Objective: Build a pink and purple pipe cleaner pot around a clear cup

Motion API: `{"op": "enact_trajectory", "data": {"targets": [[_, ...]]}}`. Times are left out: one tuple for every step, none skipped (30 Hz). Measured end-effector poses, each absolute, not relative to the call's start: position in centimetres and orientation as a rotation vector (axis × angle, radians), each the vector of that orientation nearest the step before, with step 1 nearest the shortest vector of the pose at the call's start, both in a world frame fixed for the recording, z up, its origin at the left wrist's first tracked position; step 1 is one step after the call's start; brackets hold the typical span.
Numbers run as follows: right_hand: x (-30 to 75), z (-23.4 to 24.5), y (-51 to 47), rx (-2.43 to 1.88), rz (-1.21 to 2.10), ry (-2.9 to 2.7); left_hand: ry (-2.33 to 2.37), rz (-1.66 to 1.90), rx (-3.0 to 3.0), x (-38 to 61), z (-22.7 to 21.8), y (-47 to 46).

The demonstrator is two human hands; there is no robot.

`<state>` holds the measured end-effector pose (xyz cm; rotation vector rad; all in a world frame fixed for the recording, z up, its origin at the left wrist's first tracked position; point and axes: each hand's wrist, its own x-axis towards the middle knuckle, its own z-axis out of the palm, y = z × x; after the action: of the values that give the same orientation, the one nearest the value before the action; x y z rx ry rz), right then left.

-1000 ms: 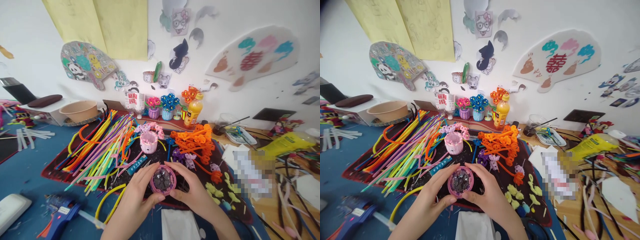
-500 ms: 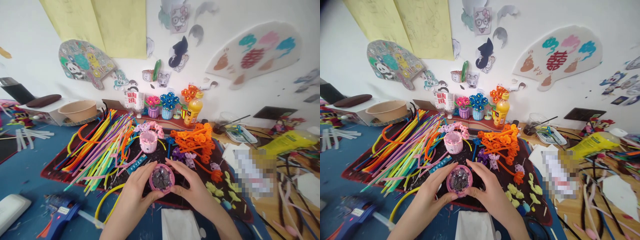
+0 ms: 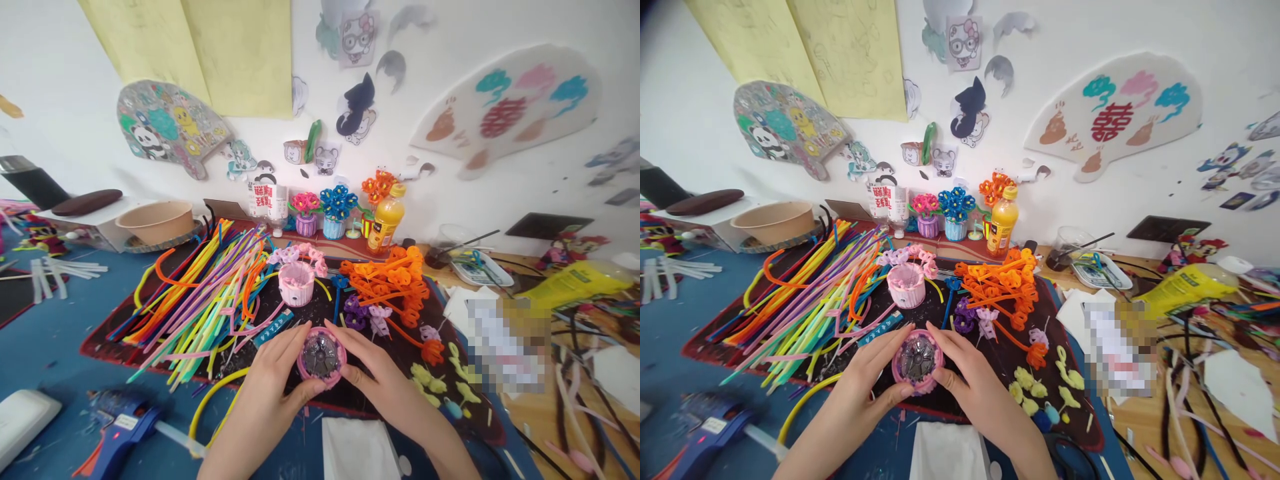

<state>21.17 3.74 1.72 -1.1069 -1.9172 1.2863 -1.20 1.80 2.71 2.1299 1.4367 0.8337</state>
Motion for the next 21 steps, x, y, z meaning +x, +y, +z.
{"op": "enact_trajectory", "data": {"targets": [[21.2,1.7,3.7,-1.106,1.287,-1.923,1.442,0.837,2.133,-1.2,2.7,1.8],[21.2,1.7,3.7,-1.107,1.289,-1.928,1.445,0.838,2.138,-1.3,2.6,1.8],[21.2,1.7,3.7,-1.109,1.287,-1.933,1.450,0.833,2.141,-1.3,2.6,1.7],[21.3,1.7,3.7,-1.113,1.283,-1.935,1.452,0.825,2.144,-1.4,2.5,1.7],[21.3,1.7,3.7,-1.114,1.274,-1.939,1.454,0.815,2.146,-1.4,2.4,1.7],[21.4,1.7,3.7,-1.111,1.261,-1.940,1.456,0.808,2.149,-1.4,2.3,1.7],[21.6,1.6,3.7,-1.106,1.247,-1.934,1.458,0.812,2.155,-1.5,2.2,1.7],[21.7,1.6,3.7,-1.099,1.229,-1.919,1.458,0.833,2.166,-1.5,2.2,1.8],[22.0,1.6,3.8,-1.092,1.205,-1.897,1.460,0.869,2.179,-1.5,2.2,1.8],[22.2,1.5,3.9,-1.090,1.175,-1.873,1.471,0.921,2.190,-1.6,2.3,1.9],[22.5,1.5,4.0,-1.093,1.139,-1.850,1.494,0.988,2.194,-1.7,2.4,1.9],[22.7,1.5,4.1,-1.102,1.098,-1.831,1.531,1.061,2.188,-1.9,2.7,2.0],[22.9,1.5,4.2,-1.115,1.055,-1.817,1.584,1.140,2.172,-2.1,3.0,1.9],[23.1,1.5,4.3,-1.127,1.014,-1.804,1.646,1.217,2.155,-2.4,3.3,1.7],[23.2,1.5,4.4,-1.134,0.977,-1.786,1.713,1.282,2.148,-2.8,3.7,1.4],[23.2,1.5,4.4,-1.140,0.946,-1.764,1.784,1.317,2.162,-3.3,4.0,0.9],[23.1,1.5,4.4,-1.146,0.919,-1.748,1.861,1.325,2.197,-3.9,4.3,0.2],[23.0,1.6,4.3,-1.148,0.885,-1.737,1.953,1.294,2.242,-4.6,4.5,-0.7],[22.8,1.8,4.2,-1.147,0.848,-1.736,2.063,1.220,2.288,-5.3,4.5,-1.8],[22.5,2.1,4.0,-1.143,0.805,-1.746,2.196,1.166,2.297,-6.1,4.3,-3.0],[22.2,2.4,3.7,-1.134,0.762,-1.765,2.325,1.072,2.283,-7.0,4.0,-4.4]]}}
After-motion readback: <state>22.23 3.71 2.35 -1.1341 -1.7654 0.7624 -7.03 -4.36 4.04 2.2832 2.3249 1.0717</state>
